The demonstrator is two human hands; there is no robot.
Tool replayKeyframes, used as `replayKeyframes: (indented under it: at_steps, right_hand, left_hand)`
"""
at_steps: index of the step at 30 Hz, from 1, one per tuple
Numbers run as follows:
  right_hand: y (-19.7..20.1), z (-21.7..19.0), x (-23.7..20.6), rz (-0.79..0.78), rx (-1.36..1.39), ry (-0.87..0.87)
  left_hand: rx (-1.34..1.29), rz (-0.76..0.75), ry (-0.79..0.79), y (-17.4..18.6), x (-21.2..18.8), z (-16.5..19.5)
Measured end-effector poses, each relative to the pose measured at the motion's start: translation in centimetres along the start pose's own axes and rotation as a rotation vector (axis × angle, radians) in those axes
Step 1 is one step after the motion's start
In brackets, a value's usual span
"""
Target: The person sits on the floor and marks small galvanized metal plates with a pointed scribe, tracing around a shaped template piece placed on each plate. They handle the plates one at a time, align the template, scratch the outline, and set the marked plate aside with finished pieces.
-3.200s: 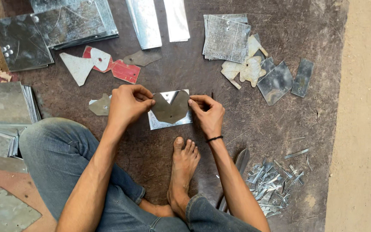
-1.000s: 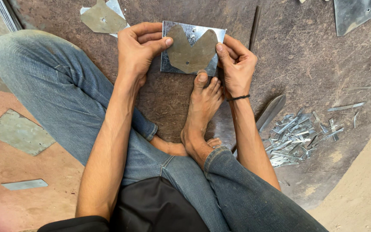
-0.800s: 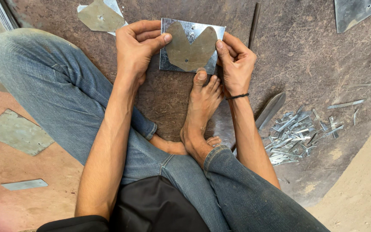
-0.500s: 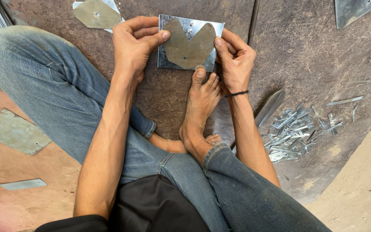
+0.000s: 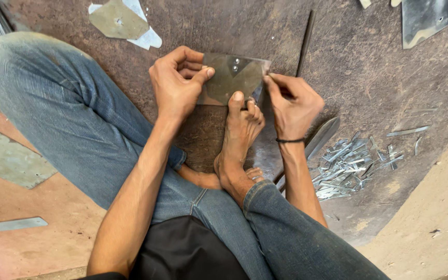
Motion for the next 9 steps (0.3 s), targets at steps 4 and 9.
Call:
replayKeyframes:
  at_steps: [4,9]
  right_hand:
    - [3.2,1.6,1.1,-0.012,-0.26,-0.09]
    - [1.1,9.0,1.9,-0.383,0.05,-0.467]
  left_hand:
    - [0.163,0.022,-0.027,0.4,0.2,2.2]
    - [0.646,0.081,-0.188,0.4,-1.4,6.2]
Point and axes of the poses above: each hand's wrist, its own x-axis towards the middle knuckle, its own y-axis out of the back of the hand, z = x × y, the point moved 8 cm from there along x, towards the middle knuckle, and after that the axes turned 7 degrees about -z, right-handed, at the moved point
